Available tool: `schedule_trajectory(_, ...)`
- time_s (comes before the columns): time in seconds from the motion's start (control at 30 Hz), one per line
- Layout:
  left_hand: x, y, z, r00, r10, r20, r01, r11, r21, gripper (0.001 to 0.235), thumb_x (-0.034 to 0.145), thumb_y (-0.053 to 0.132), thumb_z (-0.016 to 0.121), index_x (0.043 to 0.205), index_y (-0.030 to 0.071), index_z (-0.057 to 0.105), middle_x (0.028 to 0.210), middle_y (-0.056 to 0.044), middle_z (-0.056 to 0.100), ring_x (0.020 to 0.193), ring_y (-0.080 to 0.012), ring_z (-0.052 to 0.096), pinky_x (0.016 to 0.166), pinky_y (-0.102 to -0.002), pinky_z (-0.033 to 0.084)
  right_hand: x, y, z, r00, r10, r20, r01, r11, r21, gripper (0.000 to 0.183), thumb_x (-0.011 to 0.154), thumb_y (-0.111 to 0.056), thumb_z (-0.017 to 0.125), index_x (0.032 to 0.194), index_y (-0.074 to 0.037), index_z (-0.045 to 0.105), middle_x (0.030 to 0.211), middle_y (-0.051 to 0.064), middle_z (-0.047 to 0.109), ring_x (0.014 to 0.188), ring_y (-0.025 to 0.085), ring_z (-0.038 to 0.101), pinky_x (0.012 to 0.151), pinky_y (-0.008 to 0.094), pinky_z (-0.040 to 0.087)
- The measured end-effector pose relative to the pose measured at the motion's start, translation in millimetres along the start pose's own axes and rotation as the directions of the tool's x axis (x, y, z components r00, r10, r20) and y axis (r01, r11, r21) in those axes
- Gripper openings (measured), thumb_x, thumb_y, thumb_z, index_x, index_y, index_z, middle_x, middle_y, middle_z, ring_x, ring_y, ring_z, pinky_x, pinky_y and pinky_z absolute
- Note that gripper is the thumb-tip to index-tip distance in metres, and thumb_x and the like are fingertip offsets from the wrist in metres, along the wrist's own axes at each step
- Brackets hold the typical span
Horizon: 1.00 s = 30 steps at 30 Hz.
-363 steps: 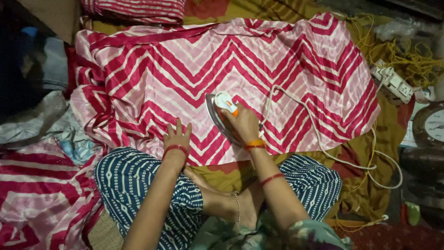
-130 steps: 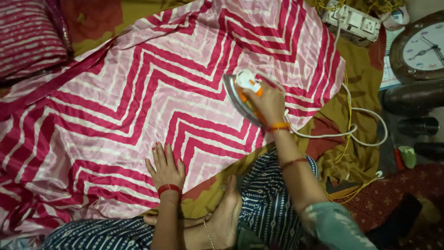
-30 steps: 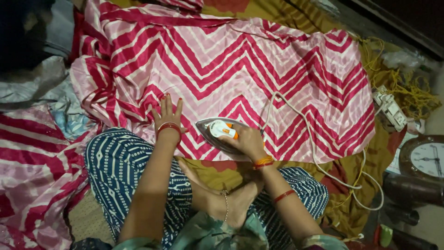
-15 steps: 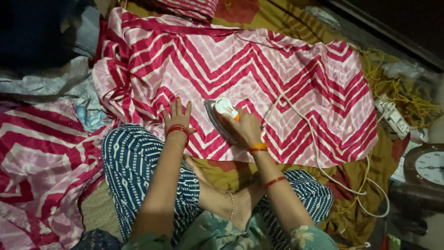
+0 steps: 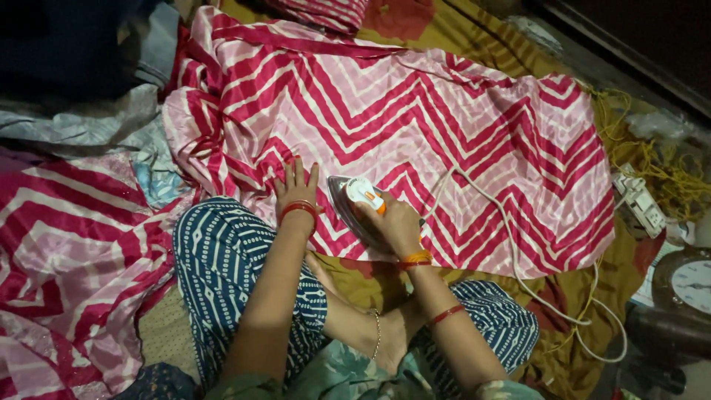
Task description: Ironing a pink and white patterned piece of fabric on a bed.
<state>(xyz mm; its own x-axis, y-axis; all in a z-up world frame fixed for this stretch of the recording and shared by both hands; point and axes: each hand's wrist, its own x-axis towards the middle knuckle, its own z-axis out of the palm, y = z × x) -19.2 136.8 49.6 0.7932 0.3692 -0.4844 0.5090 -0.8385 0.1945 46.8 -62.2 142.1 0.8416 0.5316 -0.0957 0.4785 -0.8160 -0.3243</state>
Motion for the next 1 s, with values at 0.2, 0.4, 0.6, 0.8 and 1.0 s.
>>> schedule_trajectory(0.2, -5.6, 1.5, -9.7, 1.0, -0.003, 0.027, 0.002, 1.0, 0.007, 0.118, 0.078, 0.051, 0.083, 0.165, 0.028, 0.007, 0.173, -0.015, -0.008, 0.158, -0.0361, 0.001, 0.123, -0.059, 0.015, 36.0, -12.9, 4.8, 0.996, 0.039, -0.078, -0.033, 0.996, 0.078, 0.065, 0.09, -0.065, 0.065, 0.1, -0.002, 0.075, 0.076, 0.024, 0.071, 0.072, 0.042, 0.071, 0.06, 0.051, 0.054)
schedule_trajectory(0.4, -9.7, -8.6, -23.0, 0.996, 0.056, 0.075, -0.057, 0.998, 0.014, 0.115, 0.08, 0.041, 0.085, 0.165, 0.029, 0.008, 0.173, -0.014, -0.003, 0.158, -0.0344, 0.006, 0.123, -0.056, 0.024, 32.0, -23.1, 3.1, 0.995, 0.071, -0.071, -0.064, 0.993, 0.098, 0.068, 0.091, -0.067, 0.063, 0.095, 0.0, 0.074, 0.076, 0.024, 0.071, 0.073, 0.042, 0.071, 0.063, 0.051, 0.053)
schedule_trajectory(0.6, 47.1, -49.1, 24.3, 0.996, -0.066, -0.059, 0.068, 0.997, 0.022, 0.068, 0.101, 0.014, 0.06, 0.161, 0.031, 0.032, 0.175, -0.013, 0.016, 0.158, -0.0391, 0.024, 0.115, -0.057, 0.041, -5.8, -16.7, 14.3, 0.997, -0.014, -0.082, 0.025, 0.991, 0.13, 0.063, 0.088, -0.063, 0.065, 0.116, -0.007, 0.075, 0.077, 0.023, 0.072, 0.071, 0.042, 0.071, 0.059, 0.051, 0.054)
schedule_trajectory(0.8, 57.3, -42.4, 38.9, 0.983, -0.14, -0.119, 0.148, 0.987, 0.064, 0.074, 0.097, 0.016, 0.055, 0.162, 0.033, 0.023, 0.168, -0.021, 0.012, 0.15, -0.0486, 0.021, 0.102, -0.054, 0.047, -23.1, -32.3, 8.6, 1.0, 0.022, 0.007, -0.023, 0.993, 0.114, 0.065, 0.085, -0.065, 0.066, 0.116, -0.009, 0.074, 0.075, 0.021, 0.073, 0.069, 0.039, 0.073, 0.059, 0.049, 0.055)
schedule_trajectory(1.0, 62.6, -34.2, 45.9, 0.973, -0.184, -0.14, 0.187, 0.982, 0.012, 0.069, 0.099, 0.018, 0.053, 0.161, 0.033, 0.025, 0.17, -0.021, 0.013, 0.149, -0.052, 0.021, 0.104, -0.055, 0.046, 3.1, -34.7, 13.8, 1.0, -0.008, -0.003, 0.008, 0.999, 0.044, 0.066, 0.083, -0.066, 0.066, 0.109, -0.006, 0.074, 0.075, 0.023, 0.072, 0.07, 0.043, 0.071, 0.06, 0.052, 0.054)
